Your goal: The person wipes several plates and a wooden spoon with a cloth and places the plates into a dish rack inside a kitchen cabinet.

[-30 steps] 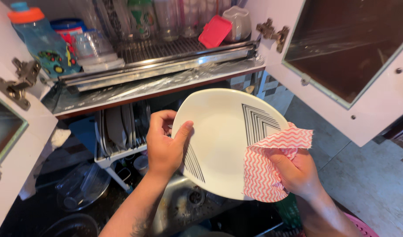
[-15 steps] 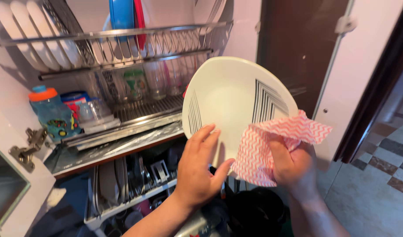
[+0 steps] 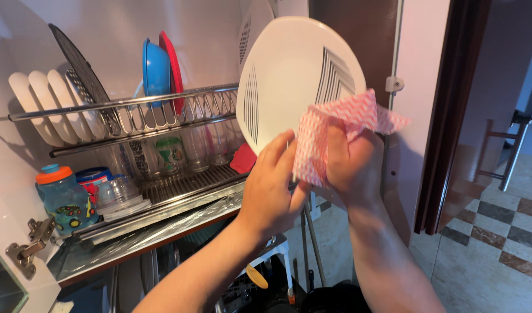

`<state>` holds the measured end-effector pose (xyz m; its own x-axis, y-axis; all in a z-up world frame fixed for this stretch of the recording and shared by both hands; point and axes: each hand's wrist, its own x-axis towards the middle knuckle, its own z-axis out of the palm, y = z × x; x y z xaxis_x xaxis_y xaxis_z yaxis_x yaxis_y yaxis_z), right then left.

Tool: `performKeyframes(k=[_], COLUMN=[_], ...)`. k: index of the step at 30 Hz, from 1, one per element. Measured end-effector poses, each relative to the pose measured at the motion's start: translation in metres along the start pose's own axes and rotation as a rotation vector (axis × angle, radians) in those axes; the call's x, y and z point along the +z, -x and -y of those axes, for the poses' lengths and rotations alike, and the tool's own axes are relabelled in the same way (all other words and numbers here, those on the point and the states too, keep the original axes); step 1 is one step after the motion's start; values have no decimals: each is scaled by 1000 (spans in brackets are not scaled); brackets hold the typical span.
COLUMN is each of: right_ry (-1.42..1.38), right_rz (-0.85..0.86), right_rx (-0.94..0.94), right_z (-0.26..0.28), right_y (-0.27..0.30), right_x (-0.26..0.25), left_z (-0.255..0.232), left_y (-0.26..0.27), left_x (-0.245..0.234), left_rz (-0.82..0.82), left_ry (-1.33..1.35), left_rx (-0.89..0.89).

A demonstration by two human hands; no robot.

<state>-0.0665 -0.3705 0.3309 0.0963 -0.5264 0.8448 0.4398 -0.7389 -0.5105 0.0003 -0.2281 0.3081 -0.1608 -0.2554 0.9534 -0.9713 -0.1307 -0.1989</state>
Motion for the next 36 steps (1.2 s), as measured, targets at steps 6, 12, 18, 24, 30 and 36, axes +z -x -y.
performKeyframes(k=[6, 12, 18, 24, 30, 36], right_ry=[-7, 31, 14, -53, 15, -27], right_rz=[-76, -215, -243, -238, -334, -308], right_rx=[-207, -413, -458, -461, -437, -456], right_z=[-2, -4, 12, -25, -25, -34], right_y=[-53, -109, -142, -181, -194, -203], right_x=[34, 73, 93, 143, 168, 194], left_z=[31, 62, 92, 157, 211, 255], left_y=[-36, -77, -102, -119, -136, -150], left_x=[13, 25, 34, 45, 38, 47], left_rz=[-54, -94, -39, 133, 108, 179], left_ry=[-85, -175, -199, -56, -76, 41], left_rx=[43, 58, 67, -139, -207, -457])
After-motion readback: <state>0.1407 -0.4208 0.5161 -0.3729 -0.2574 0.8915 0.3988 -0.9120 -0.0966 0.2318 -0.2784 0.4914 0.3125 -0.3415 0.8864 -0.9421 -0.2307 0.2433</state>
